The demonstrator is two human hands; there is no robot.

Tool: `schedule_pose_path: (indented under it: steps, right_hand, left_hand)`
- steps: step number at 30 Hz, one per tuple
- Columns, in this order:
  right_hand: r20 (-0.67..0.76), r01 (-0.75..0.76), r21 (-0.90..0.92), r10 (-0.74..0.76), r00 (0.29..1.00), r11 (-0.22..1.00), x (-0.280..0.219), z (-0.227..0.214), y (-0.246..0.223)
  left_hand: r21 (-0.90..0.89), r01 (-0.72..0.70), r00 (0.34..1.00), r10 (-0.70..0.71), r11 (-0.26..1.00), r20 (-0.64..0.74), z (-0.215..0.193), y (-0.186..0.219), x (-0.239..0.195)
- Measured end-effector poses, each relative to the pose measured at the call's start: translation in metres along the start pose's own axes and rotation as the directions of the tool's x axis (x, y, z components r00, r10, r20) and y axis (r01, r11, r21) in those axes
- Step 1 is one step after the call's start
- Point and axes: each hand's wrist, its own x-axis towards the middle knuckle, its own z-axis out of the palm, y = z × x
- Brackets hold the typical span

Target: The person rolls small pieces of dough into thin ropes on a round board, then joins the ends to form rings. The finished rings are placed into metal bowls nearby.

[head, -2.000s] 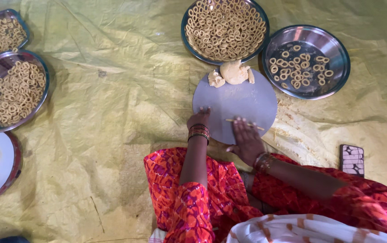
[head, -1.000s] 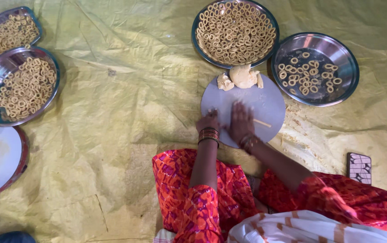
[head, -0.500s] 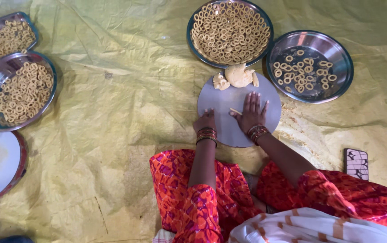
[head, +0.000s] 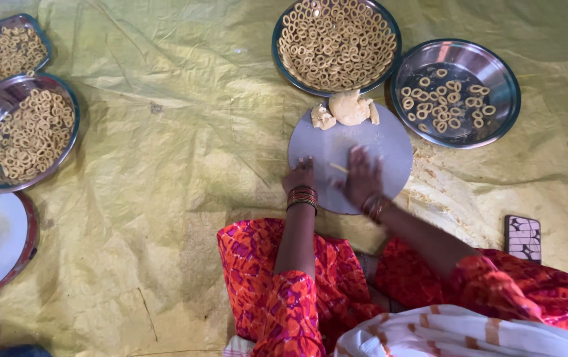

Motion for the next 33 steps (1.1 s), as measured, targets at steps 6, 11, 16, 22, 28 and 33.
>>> schedule_pose_path:
  steps: [6,11,16,22,28,33]
  right_hand:
    - [-0.077,-0.094,0.124,0.104,0.992,0.988,0.025,-0.026,0.045]
    - [-0.020,0.181,-0.122,-0.184,0.983,0.976,-0.052,0.014,0.023]
    - [0.071,0.154,-0.103,-0.147,0.987,0.983,-0.053,0.010,0.023]
    - [0.005,-0.145,0.060,0.145,0.989,0.988,0.006,-0.027,0.049]
    - [0.046,0.142,0.004,-0.142,0.989,0.990,-0.052,0.007,0.031]
    - [-0.206,0.298,0.194,-0.258,0.944,0.935,-0.076,0.015,0.052]
  left_hand:
    - [-0.014,0.026,1.000,-0.026,1.000,0.008,-0.002,0.001,0.001]
    - [0.001,0.021,0.999,-0.021,1.000,0.030,0.005,0.000,0.006]
    - [0.003,0.028,1.000,-0.028,1.000,0.008,0.006,0.002,0.008]
    - [-0.030,0.051,0.999,-0.051,0.998,-0.014,0.011,0.003,0.014]
    - [-0.019,0.060,0.998,-0.061,0.998,-0.026,0.021,0.000,0.022]
    - [-0.007,0.047,0.997,-0.048,0.999,-0.057,0.010,0.000,0.011]
